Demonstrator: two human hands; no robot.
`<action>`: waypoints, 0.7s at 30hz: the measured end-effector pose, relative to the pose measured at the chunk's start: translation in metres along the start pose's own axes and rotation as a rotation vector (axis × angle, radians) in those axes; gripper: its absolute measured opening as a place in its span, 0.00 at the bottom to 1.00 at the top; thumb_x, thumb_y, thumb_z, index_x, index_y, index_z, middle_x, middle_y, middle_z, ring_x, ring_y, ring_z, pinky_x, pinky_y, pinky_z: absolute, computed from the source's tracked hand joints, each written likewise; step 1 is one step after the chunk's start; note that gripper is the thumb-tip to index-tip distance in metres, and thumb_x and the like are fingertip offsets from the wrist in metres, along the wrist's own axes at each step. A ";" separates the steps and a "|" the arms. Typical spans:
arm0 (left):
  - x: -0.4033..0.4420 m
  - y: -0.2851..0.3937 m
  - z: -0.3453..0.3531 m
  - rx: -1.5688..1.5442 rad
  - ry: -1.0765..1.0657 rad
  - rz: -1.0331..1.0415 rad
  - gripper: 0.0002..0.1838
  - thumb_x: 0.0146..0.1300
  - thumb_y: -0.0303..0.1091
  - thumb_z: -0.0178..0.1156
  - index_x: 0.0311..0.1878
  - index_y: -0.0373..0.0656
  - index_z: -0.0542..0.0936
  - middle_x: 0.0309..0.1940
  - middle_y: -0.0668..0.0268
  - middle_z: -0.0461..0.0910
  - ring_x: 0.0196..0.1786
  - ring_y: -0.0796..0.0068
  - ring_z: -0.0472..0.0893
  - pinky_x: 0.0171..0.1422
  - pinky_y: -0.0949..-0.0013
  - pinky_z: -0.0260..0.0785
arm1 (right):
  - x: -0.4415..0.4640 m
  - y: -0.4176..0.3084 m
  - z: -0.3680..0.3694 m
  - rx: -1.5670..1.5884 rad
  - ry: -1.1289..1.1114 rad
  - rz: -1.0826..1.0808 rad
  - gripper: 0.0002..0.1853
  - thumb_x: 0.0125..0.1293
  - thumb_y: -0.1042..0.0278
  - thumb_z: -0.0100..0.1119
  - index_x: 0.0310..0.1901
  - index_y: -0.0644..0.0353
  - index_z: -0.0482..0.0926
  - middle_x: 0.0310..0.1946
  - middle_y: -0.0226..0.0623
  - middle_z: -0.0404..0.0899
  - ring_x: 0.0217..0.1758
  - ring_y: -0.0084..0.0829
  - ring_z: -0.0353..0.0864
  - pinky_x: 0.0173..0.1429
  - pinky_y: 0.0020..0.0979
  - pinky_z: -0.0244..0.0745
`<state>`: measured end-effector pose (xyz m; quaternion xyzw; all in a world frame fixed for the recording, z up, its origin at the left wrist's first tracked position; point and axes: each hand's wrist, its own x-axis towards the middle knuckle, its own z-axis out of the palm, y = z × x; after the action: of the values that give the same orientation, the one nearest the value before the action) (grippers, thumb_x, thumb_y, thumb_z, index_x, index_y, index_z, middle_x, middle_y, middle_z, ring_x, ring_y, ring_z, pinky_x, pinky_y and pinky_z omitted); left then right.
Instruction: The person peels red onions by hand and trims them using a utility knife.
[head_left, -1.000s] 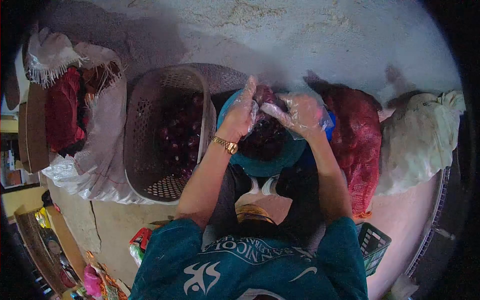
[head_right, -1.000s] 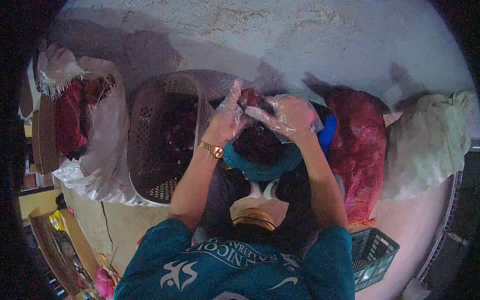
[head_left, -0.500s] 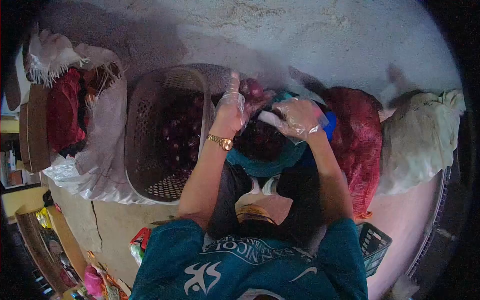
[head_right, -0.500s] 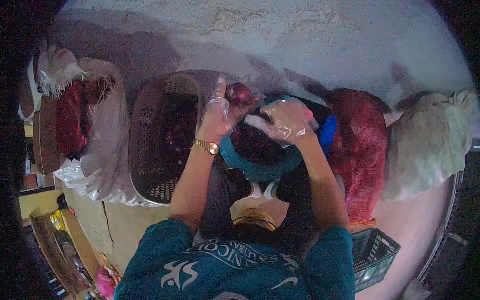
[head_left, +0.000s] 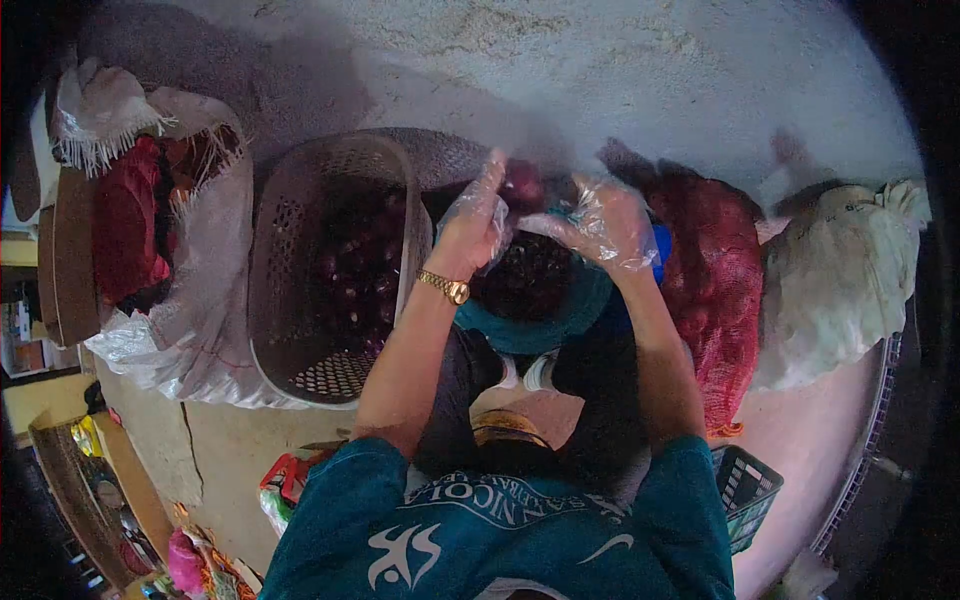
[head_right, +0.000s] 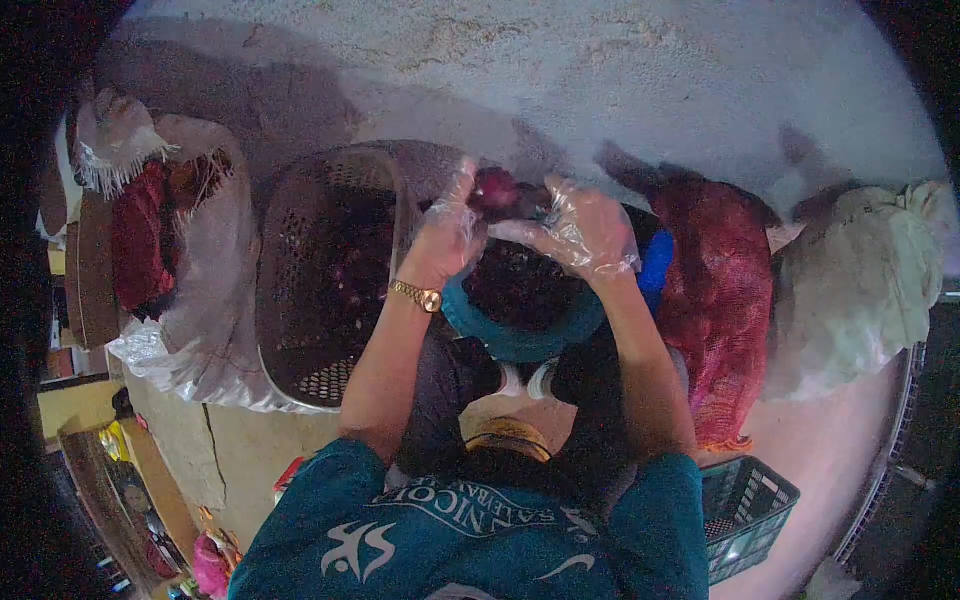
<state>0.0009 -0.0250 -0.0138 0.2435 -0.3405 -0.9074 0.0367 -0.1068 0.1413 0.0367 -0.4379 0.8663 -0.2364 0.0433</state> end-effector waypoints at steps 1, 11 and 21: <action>-0.001 -0.004 0.010 -0.042 -0.017 0.016 0.22 0.66 0.53 0.58 0.51 0.44 0.75 0.40 0.65 0.80 0.42 0.72 0.80 0.45 0.64 0.79 | 0.000 -0.003 -0.003 0.000 0.000 0.001 0.45 0.42 0.20 0.60 0.42 0.62 0.80 0.29 0.49 0.82 0.36 0.52 0.83 0.41 0.48 0.76; -0.013 0.000 0.032 -0.019 -0.027 0.006 0.27 0.67 0.56 0.54 0.52 0.40 0.75 0.43 0.62 0.81 0.44 0.71 0.82 0.45 0.67 0.80 | 0.001 0.014 0.015 0.047 0.030 0.005 0.43 0.42 0.25 0.65 0.43 0.64 0.81 0.35 0.53 0.83 0.39 0.52 0.83 0.43 0.45 0.76; -0.014 -0.002 0.032 0.008 0.044 0.038 0.26 0.66 0.56 0.55 0.49 0.40 0.77 0.42 0.62 0.81 0.42 0.70 0.81 0.46 0.65 0.78 | 0.003 0.009 0.011 0.013 -0.035 -0.024 0.43 0.51 0.25 0.56 0.44 0.67 0.82 0.36 0.56 0.82 0.41 0.54 0.83 0.47 0.45 0.78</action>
<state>-0.0014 -0.0008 0.0120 0.2571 -0.3480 -0.8995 0.0604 -0.1127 0.1395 0.0237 -0.4519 0.8587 -0.2348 0.0582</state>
